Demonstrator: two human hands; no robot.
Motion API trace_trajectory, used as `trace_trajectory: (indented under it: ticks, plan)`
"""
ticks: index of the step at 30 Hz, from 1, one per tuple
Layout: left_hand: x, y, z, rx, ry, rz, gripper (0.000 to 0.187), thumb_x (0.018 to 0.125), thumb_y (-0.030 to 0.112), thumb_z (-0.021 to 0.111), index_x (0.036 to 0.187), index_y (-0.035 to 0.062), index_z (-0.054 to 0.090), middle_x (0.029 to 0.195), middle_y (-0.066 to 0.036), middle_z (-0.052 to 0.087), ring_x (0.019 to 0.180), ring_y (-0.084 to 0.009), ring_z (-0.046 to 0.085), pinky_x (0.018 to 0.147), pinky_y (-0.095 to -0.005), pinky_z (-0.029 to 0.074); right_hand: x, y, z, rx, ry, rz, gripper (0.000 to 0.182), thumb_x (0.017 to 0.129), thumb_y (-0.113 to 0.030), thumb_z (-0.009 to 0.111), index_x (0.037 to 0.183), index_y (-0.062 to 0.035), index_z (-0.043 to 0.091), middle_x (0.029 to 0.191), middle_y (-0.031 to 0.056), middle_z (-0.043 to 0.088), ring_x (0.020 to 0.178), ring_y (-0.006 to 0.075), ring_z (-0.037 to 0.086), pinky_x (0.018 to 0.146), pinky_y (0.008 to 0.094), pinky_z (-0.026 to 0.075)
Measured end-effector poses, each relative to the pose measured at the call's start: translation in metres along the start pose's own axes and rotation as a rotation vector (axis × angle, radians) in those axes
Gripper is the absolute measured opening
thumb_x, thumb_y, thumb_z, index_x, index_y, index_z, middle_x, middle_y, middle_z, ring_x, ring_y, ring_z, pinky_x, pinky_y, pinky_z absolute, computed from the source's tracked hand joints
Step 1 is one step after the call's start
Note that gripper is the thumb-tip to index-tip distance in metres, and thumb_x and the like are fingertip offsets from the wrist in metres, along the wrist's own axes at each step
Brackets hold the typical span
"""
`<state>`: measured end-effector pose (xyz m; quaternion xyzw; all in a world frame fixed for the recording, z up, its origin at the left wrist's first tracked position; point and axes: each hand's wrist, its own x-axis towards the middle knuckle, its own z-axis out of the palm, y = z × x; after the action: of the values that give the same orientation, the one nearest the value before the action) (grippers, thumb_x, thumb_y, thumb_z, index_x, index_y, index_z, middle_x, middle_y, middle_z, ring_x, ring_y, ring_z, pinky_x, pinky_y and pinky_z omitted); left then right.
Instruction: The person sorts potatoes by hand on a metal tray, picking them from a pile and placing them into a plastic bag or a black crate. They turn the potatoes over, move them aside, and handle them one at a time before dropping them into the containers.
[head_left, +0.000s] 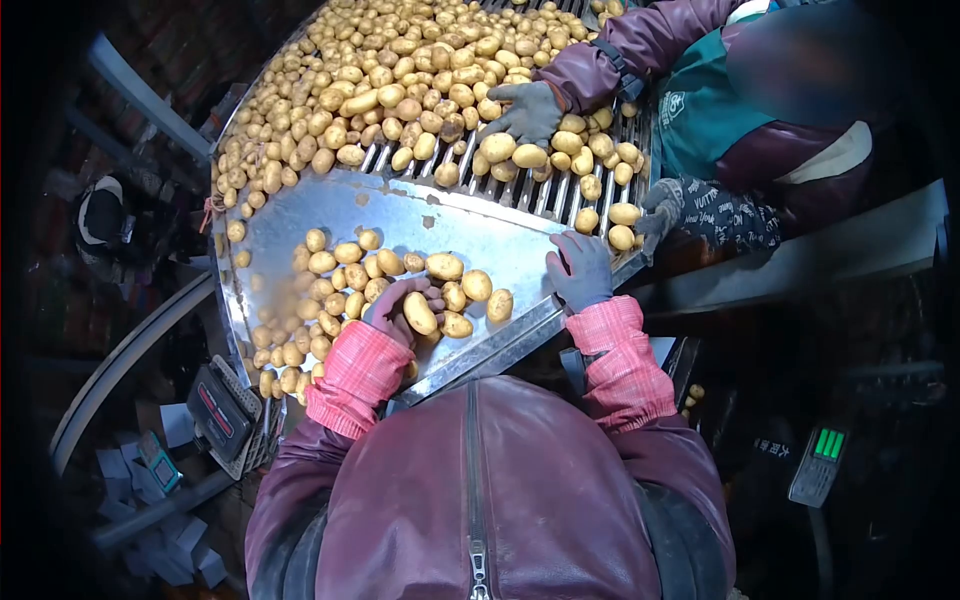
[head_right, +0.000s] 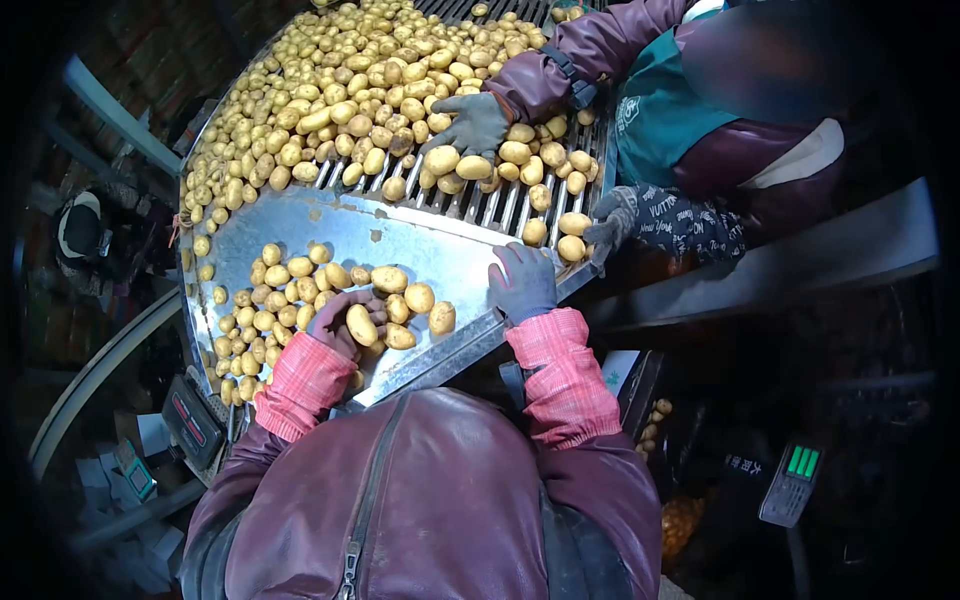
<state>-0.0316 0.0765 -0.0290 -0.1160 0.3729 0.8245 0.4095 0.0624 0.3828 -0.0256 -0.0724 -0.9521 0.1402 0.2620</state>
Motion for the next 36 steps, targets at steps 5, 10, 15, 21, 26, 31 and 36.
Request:
trace_trajectory:
  ticks: [5, 10, 15, 21, 26, 31, 36]
  plan:
    - [0.0, 0.0, -0.001, 0.001, -0.016, 0.008, 0.037, 0.097, 0.027, 0.047, 0.114, -0.0051, 0.056, 0.103, -0.018, 0.065, 0.095, -0.0297, 0.064, 0.086, -0.0427, 0.054, -0.002, 0.003, 0.003, 0.005, -0.021, 0.005, 0.023, 0.078, -0.019, 0.064, 0.099, -0.0093, 0.065, 0.094, 0.0093, 0.063, 0.09, 0.0306, 0.06, 0.081, 0.0442, 0.046]
    - [-0.001, 0.0, 0.002, -0.006, 0.0, -0.001, 0.037, 0.097, 0.027, 0.048, 0.114, -0.0053, 0.056, 0.102, -0.017, 0.065, 0.095, -0.0296, 0.064, 0.086, -0.0421, 0.054, -0.003, 0.005, 0.005, 0.018, -0.029, 0.012, 0.023, 0.079, -0.02, 0.063, 0.099, -0.0097, 0.065, 0.094, 0.0085, 0.063, 0.091, 0.0301, 0.059, 0.082, 0.0436, 0.045]
    - [0.003, 0.0, -0.003, -0.007, -0.023, -0.003, 0.037, 0.096, 0.026, 0.049, 0.114, -0.0054, 0.057, 0.101, -0.017, 0.064, 0.094, -0.0295, 0.065, 0.085, -0.0421, 0.054, -0.003, 0.004, 0.004, 0.019, -0.059, 0.028, 0.022, 0.08, -0.021, 0.062, 0.099, -0.0105, 0.065, 0.094, 0.0072, 0.062, 0.091, 0.0292, 0.058, 0.082, 0.0425, 0.044]
    - [0.0, 0.0, 0.002, -0.018, -0.014, 0.002, 0.033, 0.096, 0.025, 0.05, 0.109, -0.0044, 0.057, 0.098, -0.016, 0.063, 0.093, -0.0298, 0.065, 0.085, -0.0424, 0.055, -0.006, 0.005, 0.004, 0.027, -0.054, 0.041, 0.022, 0.078, -0.018, 0.064, 0.098, -0.0077, 0.066, 0.096, 0.008, 0.064, 0.092, 0.0292, 0.059, 0.084, 0.0416, 0.044]
    - [0.003, -0.002, -0.003, -0.005, -0.044, 0.015, 0.034, 0.095, 0.026, 0.052, 0.108, -0.0046, 0.059, 0.098, -0.016, 0.065, 0.091, -0.0294, 0.064, 0.085, -0.0412, 0.054, -0.005, 0.009, 0.007, 0.027, -0.058, 0.024, 0.021, 0.079, -0.021, 0.064, 0.099, -0.013, 0.066, 0.091, 0.0071, 0.062, 0.088, 0.03, 0.059, 0.08, 0.0436, 0.045]
    - [-0.016, 0.001, 0.013, 0.35, -0.108, 0.264, 0.028, 0.095, 0.012, 0.051, 0.117, -0.0038, 0.055, 0.106, -0.014, 0.061, 0.1, -0.0244, 0.062, 0.093, -0.0351, 0.05, -0.003, 0.006, 0.006, 0.035, -0.03, 0.011, 0.022, 0.077, -0.02, 0.065, 0.097, -0.0112, 0.067, 0.092, 0.0081, 0.063, 0.089, 0.0303, 0.06, 0.081, 0.0439, 0.045]
    - [-0.027, 0.012, 0.006, 1.116, -0.159, 0.702, 0.033, 0.087, -0.001, 0.052, 0.12, -0.001, 0.053, 0.107, -0.011, 0.06, 0.106, -0.0209, 0.059, 0.098, -0.0325, 0.045, -0.005, 0.008, 0.01, 0.028, -0.031, 0.009, 0.022, 0.077, -0.02, 0.065, 0.096, -0.0102, 0.068, 0.09, 0.0083, 0.063, 0.088, 0.0307, 0.06, 0.081, 0.0431, 0.045]
